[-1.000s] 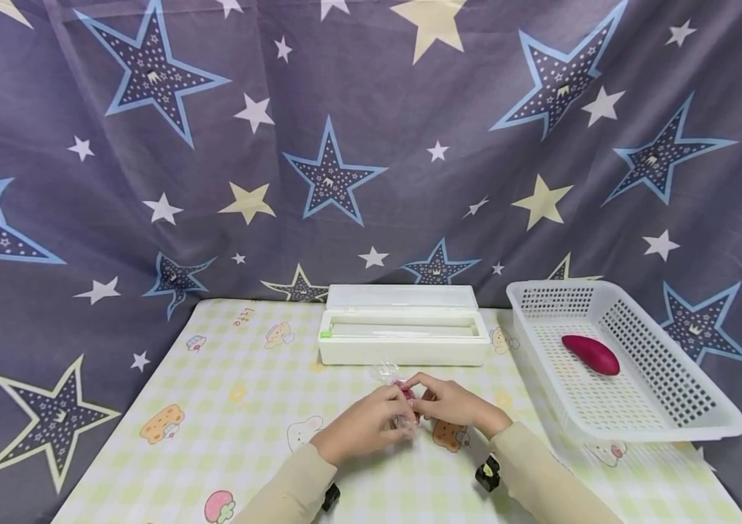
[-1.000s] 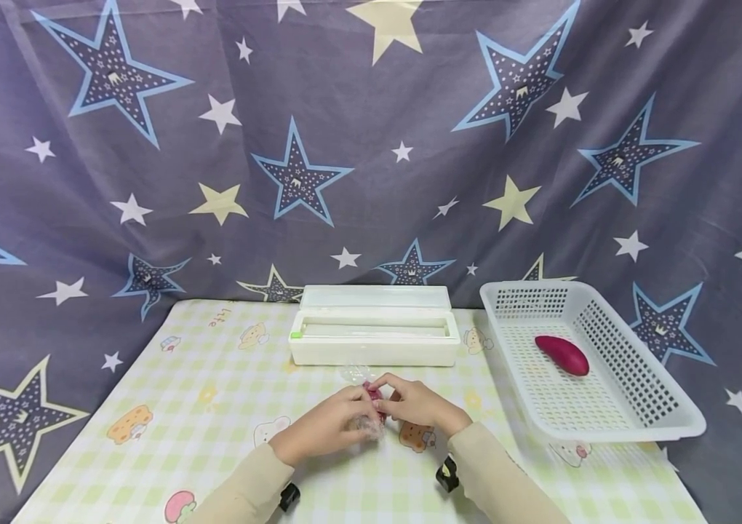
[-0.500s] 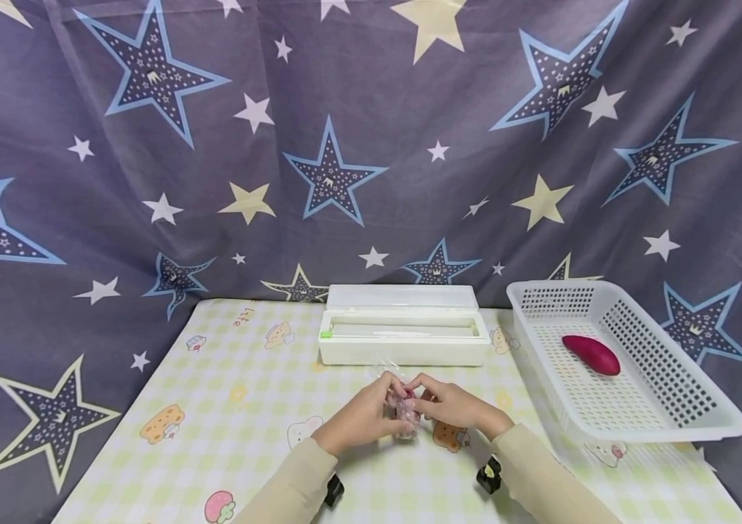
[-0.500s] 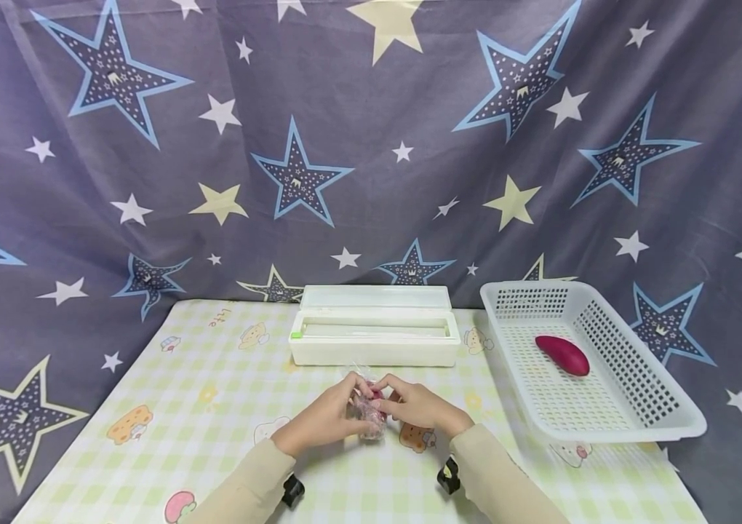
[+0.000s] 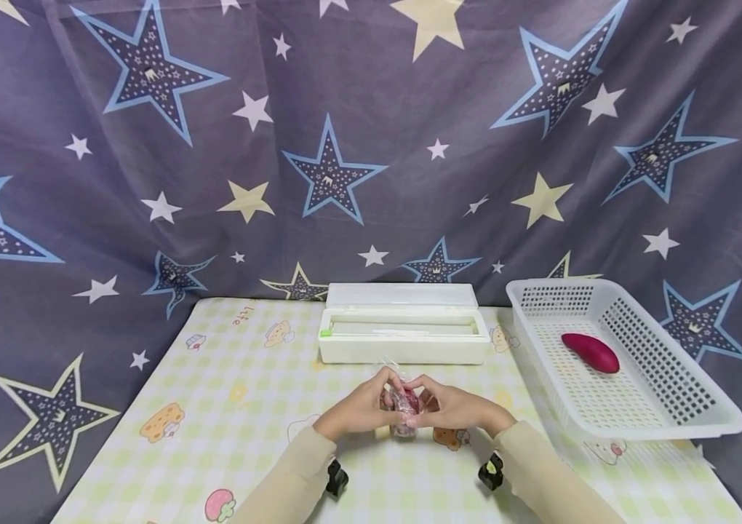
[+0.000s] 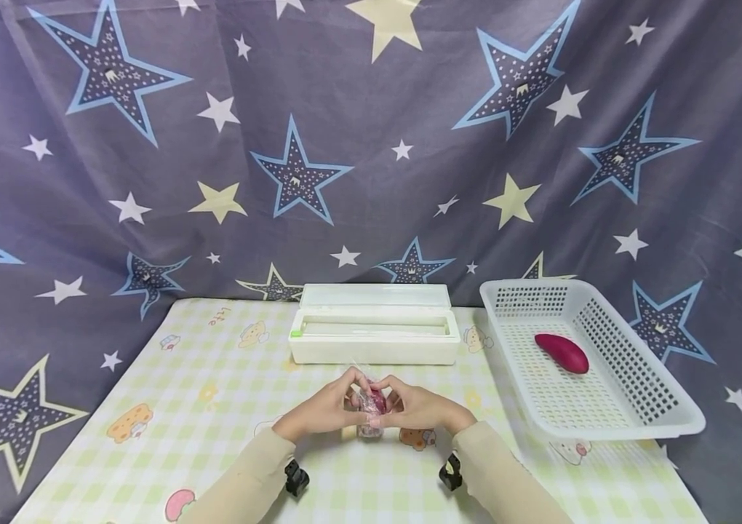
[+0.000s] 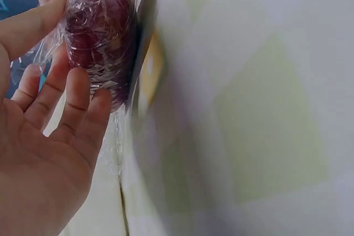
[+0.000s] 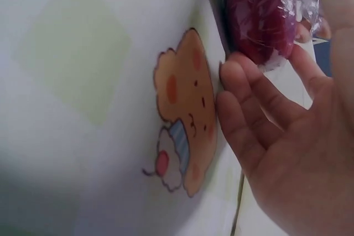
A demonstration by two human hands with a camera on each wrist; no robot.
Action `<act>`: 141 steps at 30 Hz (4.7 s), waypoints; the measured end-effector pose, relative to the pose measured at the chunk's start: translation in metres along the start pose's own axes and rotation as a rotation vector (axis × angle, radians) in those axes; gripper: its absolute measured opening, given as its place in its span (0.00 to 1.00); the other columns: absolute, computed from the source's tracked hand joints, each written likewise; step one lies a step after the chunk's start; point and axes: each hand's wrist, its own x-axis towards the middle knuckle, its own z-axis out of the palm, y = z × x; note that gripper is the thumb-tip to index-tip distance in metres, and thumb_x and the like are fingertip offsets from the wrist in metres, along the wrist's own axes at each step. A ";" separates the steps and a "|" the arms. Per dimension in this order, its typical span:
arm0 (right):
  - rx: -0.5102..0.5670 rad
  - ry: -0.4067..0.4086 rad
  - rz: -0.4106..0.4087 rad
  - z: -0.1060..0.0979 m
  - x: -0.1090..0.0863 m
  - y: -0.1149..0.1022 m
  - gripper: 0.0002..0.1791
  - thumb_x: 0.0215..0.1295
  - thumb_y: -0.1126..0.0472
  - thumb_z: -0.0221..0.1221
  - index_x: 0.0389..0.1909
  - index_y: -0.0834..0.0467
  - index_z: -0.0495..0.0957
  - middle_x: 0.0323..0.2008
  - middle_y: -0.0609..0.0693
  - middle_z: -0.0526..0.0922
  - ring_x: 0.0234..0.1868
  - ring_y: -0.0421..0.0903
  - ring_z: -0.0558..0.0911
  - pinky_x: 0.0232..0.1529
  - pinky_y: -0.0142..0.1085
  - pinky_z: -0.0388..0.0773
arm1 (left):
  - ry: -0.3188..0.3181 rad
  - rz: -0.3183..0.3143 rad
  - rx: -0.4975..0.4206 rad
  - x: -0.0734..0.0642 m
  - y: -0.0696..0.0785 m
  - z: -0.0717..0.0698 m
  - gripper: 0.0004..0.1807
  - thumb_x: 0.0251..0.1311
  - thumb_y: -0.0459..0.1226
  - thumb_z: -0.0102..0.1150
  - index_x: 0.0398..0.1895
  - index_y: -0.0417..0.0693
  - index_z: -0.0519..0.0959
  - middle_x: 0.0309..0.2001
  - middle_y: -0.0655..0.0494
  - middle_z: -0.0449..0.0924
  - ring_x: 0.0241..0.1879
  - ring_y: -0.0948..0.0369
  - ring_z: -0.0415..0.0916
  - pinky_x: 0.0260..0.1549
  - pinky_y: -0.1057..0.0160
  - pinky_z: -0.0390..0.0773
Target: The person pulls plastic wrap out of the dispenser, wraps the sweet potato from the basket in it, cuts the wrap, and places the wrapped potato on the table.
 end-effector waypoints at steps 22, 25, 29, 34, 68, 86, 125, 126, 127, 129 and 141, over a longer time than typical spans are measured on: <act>0.010 0.003 -0.027 0.004 0.002 -0.001 0.20 0.79 0.50 0.51 0.67 0.44 0.64 0.45 0.52 0.77 0.36 0.49 0.80 0.41 0.41 0.78 | 0.094 -0.125 -0.059 0.007 -0.020 -0.001 0.14 0.66 0.43 0.65 0.37 0.46 0.71 0.27 0.60 0.73 0.24 0.65 0.69 0.24 0.68 0.73; -0.009 0.019 -0.034 0.005 0.004 0.000 0.18 0.79 0.50 0.49 0.66 0.44 0.65 0.44 0.51 0.77 0.38 0.49 0.80 0.41 0.40 0.77 | 0.109 -0.148 -0.079 0.008 -0.019 -0.002 0.11 0.64 0.44 0.67 0.31 0.48 0.77 0.25 0.61 0.76 0.23 0.64 0.72 0.22 0.68 0.74; -0.025 0.042 -0.027 0.006 0.007 0.003 0.16 0.80 0.49 0.46 0.64 0.43 0.66 0.42 0.50 0.78 0.39 0.49 0.79 0.40 0.41 0.78 | 0.131 -0.170 -0.075 0.008 -0.016 -0.003 0.08 0.62 0.43 0.69 0.32 0.50 0.84 0.26 0.62 0.81 0.25 0.61 0.78 0.23 0.67 0.78; -0.018 0.073 -0.011 0.008 0.009 0.004 0.15 0.81 0.50 0.44 0.63 0.43 0.67 0.40 0.49 0.78 0.40 0.50 0.78 0.38 0.41 0.77 | 0.142 -0.190 -0.094 0.007 -0.014 -0.004 0.08 0.60 0.43 0.70 0.32 0.48 0.85 0.27 0.59 0.82 0.27 0.57 0.80 0.24 0.65 0.80; 0.141 0.181 0.063 0.021 0.002 0.007 0.19 0.78 0.48 0.51 0.58 0.56 0.62 0.44 0.53 0.77 0.19 0.45 0.76 0.22 0.37 0.77 | -0.198 -0.379 -0.383 0.025 -0.032 -0.019 0.32 0.58 0.44 0.72 0.65 0.52 0.72 0.20 0.57 0.71 0.15 0.65 0.64 0.15 0.70 0.71; 0.129 0.191 0.058 0.023 0.000 0.007 0.19 0.79 0.46 0.49 0.58 0.55 0.64 0.42 0.51 0.77 0.19 0.44 0.75 0.27 0.37 0.77 | -0.151 -0.278 -0.126 0.014 -0.016 -0.019 0.29 0.66 0.50 0.64 0.69 0.56 0.73 0.23 0.54 0.70 0.17 0.60 0.66 0.20 0.65 0.68; 0.139 0.198 0.030 0.020 0.005 0.013 0.40 0.77 0.47 0.52 0.80 0.57 0.46 0.76 0.61 0.55 0.71 0.60 0.64 0.67 0.58 0.64 | 0.095 -0.126 0.060 0.008 -0.013 -0.004 0.23 0.64 0.47 0.67 0.56 0.45 0.77 0.58 0.50 0.73 0.58 0.49 0.73 0.59 0.49 0.73; 0.144 0.188 0.028 0.019 0.006 0.013 0.40 0.77 0.47 0.52 0.80 0.57 0.47 0.76 0.61 0.55 0.72 0.60 0.63 0.68 0.57 0.63 | 0.095 -0.125 0.056 0.008 -0.013 -0.003 0.22 0.64 0.46 0.67 0.56 0.45 0.77 0.57 0.50 0.73 0.58 0.49 0.74 0.59 0.49 0.74; 0.148 0.179 0.022 0.018 0.006 0.013 0.39 0.78 0.48 0.52 0.80 0.58 0.47 0.76 0.61 0.56 0.72 0.60 0.63 0.68 0.57 0.62 | 0.094 -0.124 0.048 0.008 -0.013 -0.003 0.22 0.64 0.46 0.67 0.56 0.45 0.77 0.57 0.50 0.73 0.58 0.49 0.74 0.59 0.49 0.74; 0.155 0.166 0.015 0.017 0.007 0.014 0.38 0.78 0.48 0.51 0.79 0.59 0.49 0.74 0.62 0.59 0.72 0.59 0.63 0.69 0.56 0.62 | 0.090 -0.116 0.039 0.008 -0.012 -0.003 0.22 0.65 0.45 0.67 0.56 0.44 0.77 0.57 0.51 0.73 0.59 0.49 0.74 0.60 0.49 0.73; 0.133 0.296 -0.101 0.020 0.005 0.014 0.25 0.73 0.55 0.60 0.67 0.59 0.73 0.60 0.54 0.76 0.59 0.52 0.78 0.61 0.40 0.74 | 0.106 -0.034 0.088 0.010 -0.010 -0.006 0.17 0.62 0.43 0.70 0.50 0.47 0.82 0.48 0.58 0.77 0.51 0.57 0.75 0.55 0.56 0.77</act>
